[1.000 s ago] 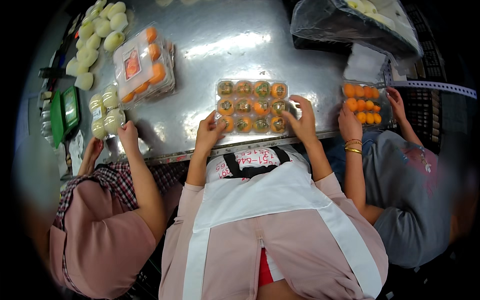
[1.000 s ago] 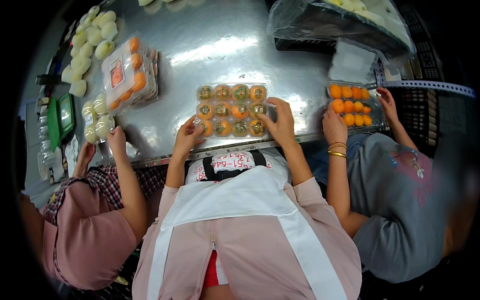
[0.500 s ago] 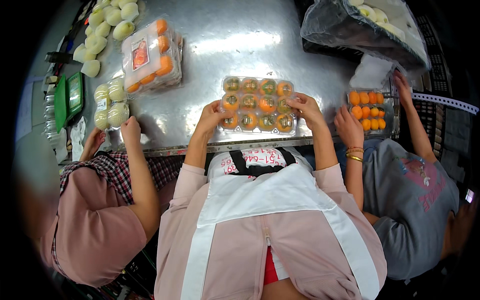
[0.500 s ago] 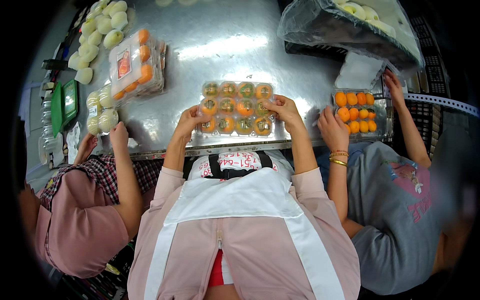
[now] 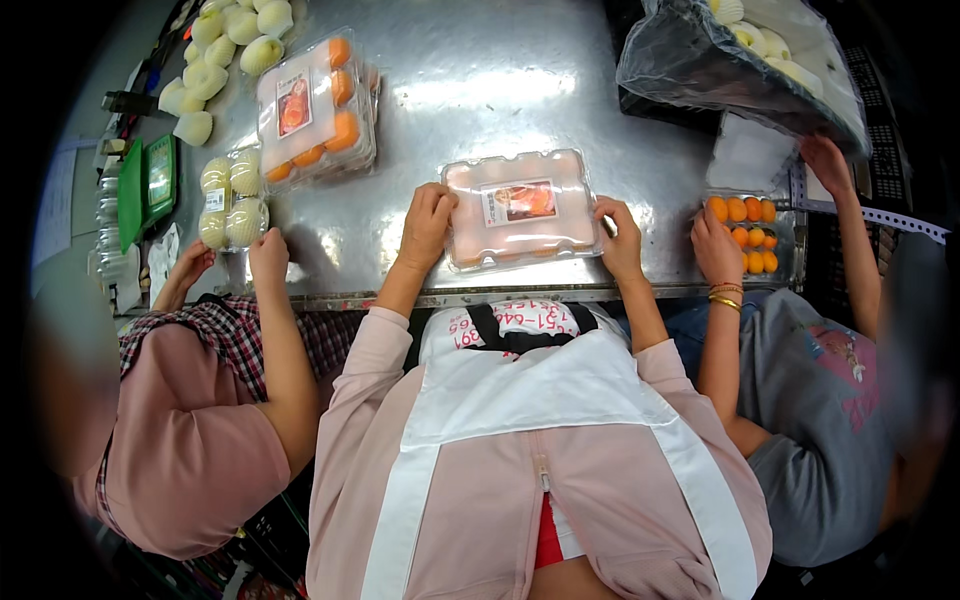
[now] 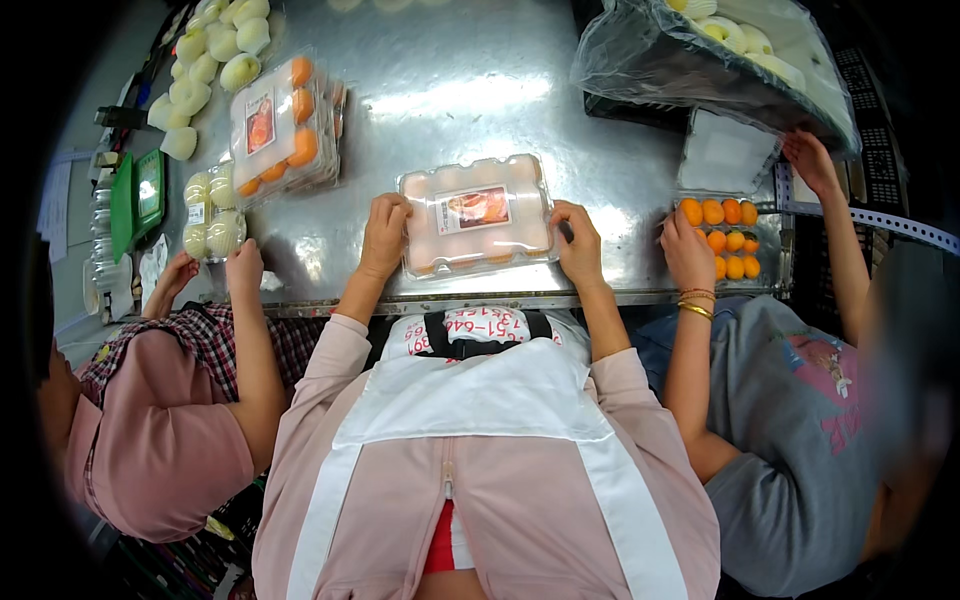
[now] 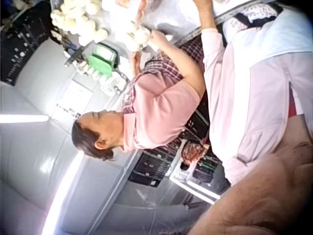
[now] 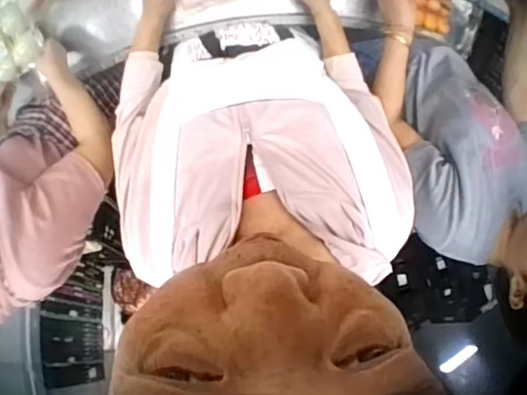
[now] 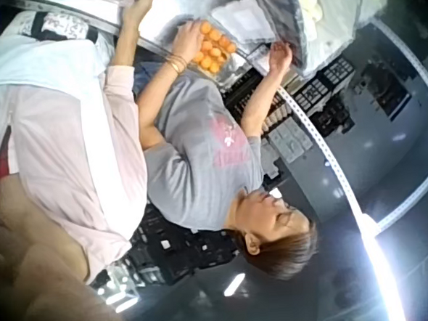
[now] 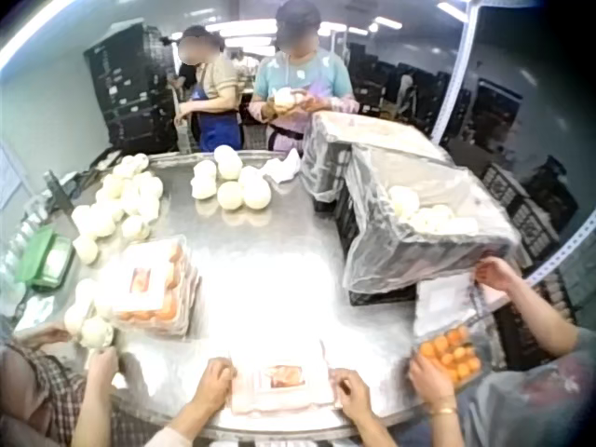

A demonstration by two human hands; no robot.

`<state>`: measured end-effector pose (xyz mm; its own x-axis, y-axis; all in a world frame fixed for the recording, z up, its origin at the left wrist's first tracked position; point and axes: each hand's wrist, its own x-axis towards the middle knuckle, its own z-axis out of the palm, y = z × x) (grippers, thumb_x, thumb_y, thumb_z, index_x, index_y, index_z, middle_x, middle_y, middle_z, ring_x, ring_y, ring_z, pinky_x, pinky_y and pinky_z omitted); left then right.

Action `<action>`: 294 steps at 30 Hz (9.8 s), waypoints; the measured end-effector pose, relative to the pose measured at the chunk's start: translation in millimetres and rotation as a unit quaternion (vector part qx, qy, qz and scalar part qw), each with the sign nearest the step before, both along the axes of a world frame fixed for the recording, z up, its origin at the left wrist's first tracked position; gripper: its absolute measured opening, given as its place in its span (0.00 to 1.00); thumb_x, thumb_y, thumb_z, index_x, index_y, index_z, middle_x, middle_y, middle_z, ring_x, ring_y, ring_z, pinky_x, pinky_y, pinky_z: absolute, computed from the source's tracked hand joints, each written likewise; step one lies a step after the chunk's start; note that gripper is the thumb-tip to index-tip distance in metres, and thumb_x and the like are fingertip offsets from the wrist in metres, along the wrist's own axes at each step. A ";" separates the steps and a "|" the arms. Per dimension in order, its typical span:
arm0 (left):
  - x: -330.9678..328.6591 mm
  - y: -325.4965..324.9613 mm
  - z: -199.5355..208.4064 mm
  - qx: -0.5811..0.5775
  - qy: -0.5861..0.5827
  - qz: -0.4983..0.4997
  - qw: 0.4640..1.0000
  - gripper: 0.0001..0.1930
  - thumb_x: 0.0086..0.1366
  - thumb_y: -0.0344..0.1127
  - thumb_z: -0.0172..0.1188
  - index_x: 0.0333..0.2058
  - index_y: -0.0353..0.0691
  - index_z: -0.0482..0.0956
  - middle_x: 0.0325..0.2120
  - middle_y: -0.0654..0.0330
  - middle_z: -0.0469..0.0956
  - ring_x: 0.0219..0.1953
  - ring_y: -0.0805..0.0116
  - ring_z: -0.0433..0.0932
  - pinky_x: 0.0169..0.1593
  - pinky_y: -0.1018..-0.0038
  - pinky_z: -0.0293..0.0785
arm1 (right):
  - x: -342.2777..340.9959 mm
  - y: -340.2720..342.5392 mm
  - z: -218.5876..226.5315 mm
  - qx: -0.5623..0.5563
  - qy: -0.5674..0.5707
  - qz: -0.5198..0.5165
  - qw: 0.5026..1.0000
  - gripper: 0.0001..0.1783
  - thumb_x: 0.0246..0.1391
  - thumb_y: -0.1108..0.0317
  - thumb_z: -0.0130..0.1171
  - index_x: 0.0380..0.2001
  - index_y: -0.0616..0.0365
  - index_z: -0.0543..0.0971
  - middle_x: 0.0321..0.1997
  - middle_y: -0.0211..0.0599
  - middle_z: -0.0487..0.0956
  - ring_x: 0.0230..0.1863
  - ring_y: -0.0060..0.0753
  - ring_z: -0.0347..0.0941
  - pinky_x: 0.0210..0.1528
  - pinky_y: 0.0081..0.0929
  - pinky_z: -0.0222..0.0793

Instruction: The person sorts and packages small orange fruits by hand at a large metal table, moving them from one container into clear plastic trays.

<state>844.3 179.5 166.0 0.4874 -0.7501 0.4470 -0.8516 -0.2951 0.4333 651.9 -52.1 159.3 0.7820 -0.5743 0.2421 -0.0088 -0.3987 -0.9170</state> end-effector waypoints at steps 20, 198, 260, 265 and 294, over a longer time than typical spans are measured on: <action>-18.6 -1.6 4.8 -0.046 0.590 0.208 0.779 0.23 0.52 0.35 0.60 0.46 0.34 0.66 0.34 0.60 0.73 0.30 0.78 0.71 0.28 0.85 0.64 | 28.6 -7.5 15.4 0.154 0.206 -0.070 0.964 0.27 0.35 0.55 0.64 0.35 0.65 0.73 0.27 0.36 0.74 0.28 0.27 0.70 0.32 0.21 0.67; -39.1 -3.5 -18.4 -0.185 0.456 0.277 0.825 0.29 0.59 0.36 0.52 0.53 0.26 0.52 0.53 0.45 0.56 0.53 0.62 0.59 0.54 0.72 0.56 | 50.6 -14.9 40.6 -0.048 0.371 0.023 0.927 0.22 0.35 0.52 0.59 0.27 0.61 0.76 0.33 0.46 0.74 0.37 0.45 0.71 0.39 0.39 0.63; -37.4 -5.2 -21.3 -0.183 0.426 0.281 0.840 0.26 0.59 0.37 0.53 0.51 0.28 0.57 0.40 0.54 0.68 0.37 0.72 0.68 0.41 0.79 0.66 | 50.4 -14.6 39.5 -0.037 0.373 0.026 0.927 0.24 0.36 0.51 0.58 0.30 0.63 0.75 0.37 0.48 0.73 0.40 0.47 0.69 0.43 0.40 0.61; -36.1 0.4 -25.9 -0.192 0.430 0.284 0.835 0.28 0.58 0.38 0.53 0.52 0.29 0.56 0.43 0.52 0.66 0.41 0.70 0.67 0.44 0.77 0.64 | 52.3 -13.2 40.1 -0.037 0.377 0.032 0.925 0.24 0.36 0.51 0.58 0.30 0.63 0.75 0.37 0.48 0.73 0.41 0.47 0.69 0.43 0.40 0.61; -44.8 21.9 -12.5 -0.158 0.495 0.286 0.805 0.23 0.51 0.32 0.61 0.45 0.32 0.67 0.24 0.67 0.66 0.21 0.82 0.66 0.24 0.86 0.60 | 36.0 -2.3 39.3 0.027 0.432 0.070 0.899 0.25 0.37 0.48 0.55 0.25 0.64 0.75 0.28 0.49 0.76 0.33 0.44 0.72 0.37 0.34 0.66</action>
<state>799.6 201.4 153.5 0.9477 -0.2006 -0.2483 0.1934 -0.2580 0.9466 687.9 -54.4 198.6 0.7301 -0.4491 -0.5151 -0.6802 -0.4056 -0.6105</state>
